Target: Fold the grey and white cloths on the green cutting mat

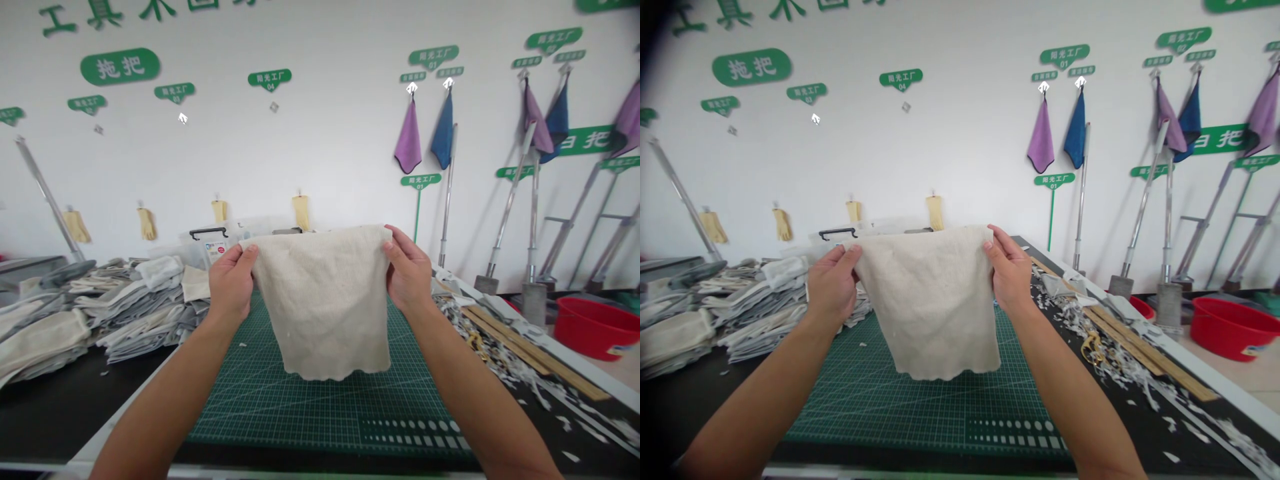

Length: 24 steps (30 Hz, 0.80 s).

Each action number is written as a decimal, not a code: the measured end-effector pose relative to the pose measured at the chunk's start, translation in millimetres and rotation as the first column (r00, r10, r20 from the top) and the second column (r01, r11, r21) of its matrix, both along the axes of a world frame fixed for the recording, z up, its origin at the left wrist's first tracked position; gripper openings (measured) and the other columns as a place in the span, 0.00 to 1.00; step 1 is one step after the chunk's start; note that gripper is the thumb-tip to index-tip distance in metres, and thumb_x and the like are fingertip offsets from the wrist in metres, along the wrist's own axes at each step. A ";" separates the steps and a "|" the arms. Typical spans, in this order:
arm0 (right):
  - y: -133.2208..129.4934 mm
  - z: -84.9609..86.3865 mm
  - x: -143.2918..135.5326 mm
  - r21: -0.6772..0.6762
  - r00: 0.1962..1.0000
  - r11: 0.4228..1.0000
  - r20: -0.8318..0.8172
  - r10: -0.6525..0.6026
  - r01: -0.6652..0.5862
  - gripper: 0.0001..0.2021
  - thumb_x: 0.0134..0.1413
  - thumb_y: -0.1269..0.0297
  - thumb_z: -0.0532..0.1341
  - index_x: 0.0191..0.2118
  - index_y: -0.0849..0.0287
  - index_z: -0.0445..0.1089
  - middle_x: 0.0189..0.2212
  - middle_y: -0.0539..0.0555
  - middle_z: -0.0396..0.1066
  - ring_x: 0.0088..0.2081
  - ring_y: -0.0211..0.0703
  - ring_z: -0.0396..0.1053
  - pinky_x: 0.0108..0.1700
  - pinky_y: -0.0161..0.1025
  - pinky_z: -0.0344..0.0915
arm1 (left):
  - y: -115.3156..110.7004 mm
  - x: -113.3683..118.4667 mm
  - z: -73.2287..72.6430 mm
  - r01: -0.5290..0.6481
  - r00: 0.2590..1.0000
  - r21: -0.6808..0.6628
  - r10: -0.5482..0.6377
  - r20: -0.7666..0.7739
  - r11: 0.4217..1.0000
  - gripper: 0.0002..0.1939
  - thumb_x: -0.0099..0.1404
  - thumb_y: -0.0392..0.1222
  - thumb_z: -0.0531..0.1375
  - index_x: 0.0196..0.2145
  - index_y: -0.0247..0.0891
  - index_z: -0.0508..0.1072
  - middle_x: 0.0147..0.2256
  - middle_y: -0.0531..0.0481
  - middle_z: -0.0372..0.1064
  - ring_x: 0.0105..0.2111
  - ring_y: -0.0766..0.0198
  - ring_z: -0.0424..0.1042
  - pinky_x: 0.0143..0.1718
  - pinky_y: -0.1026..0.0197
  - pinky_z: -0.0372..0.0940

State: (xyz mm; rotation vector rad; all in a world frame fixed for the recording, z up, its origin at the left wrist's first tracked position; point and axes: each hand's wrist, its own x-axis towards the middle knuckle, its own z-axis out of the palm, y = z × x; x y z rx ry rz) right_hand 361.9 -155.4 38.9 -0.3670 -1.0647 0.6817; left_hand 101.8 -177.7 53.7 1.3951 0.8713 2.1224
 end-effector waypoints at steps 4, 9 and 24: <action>2.1 -1.5 -0.2 -0.006 0.998 0.999 -0.024 0.053 -0.053 0.16 0.44 0.61 0.66 0.42 0.53 0.72 0.41 0.51 0.74 0.46 0.48 0.69 0.53 0.50 0.62 | -2.3 -2.8 4.0 0.018 0.999 -0.049 -0.019 -0.027 0.999 0.13 0.52 0.44 0.63 0.35 0.36 0.74 0.30 0.51 0.73 0.29 0.64 0.70 0.33 0.62 0.65; 4.5 -4.4 1.5 0.014 0.999 1.000 -0.020 0.027 -0.027 0.16 0.43 0.62 0.66 0.42 0.54 0.72 0.38 0.50 0.75 0.43 0.46 0.70 0.53 0.50 0.61 | -7.0 -3.3 9.7 0.056 0.996 -0.024 -0.058 -0.072 0.998 0.13 0.53 0.41 0.62 0.38 0.38 0.74 0.34 0.50 0.74 0.32 0.62 0.71 0.33 0.61 0.66; 1.5 -4.4 7.4 0.015 0.988 0.990 0.060 -0.140 0.139 0.15 0.43 0.63 0.65 0.41 0.52 0.73 0.32 0.48 0.75 0.38 0.43 0.71 0.47 0.46 0.65 | -10.4 -3.3 10.6 -0.024 0.993 0.035 0.028 -0.115 0.999 0.10 0.55 0.44 0.61 0.35 0.38 0.74 0.33 0.52 0.72 0.33 0.63 0.69 0.35 0.62 0.64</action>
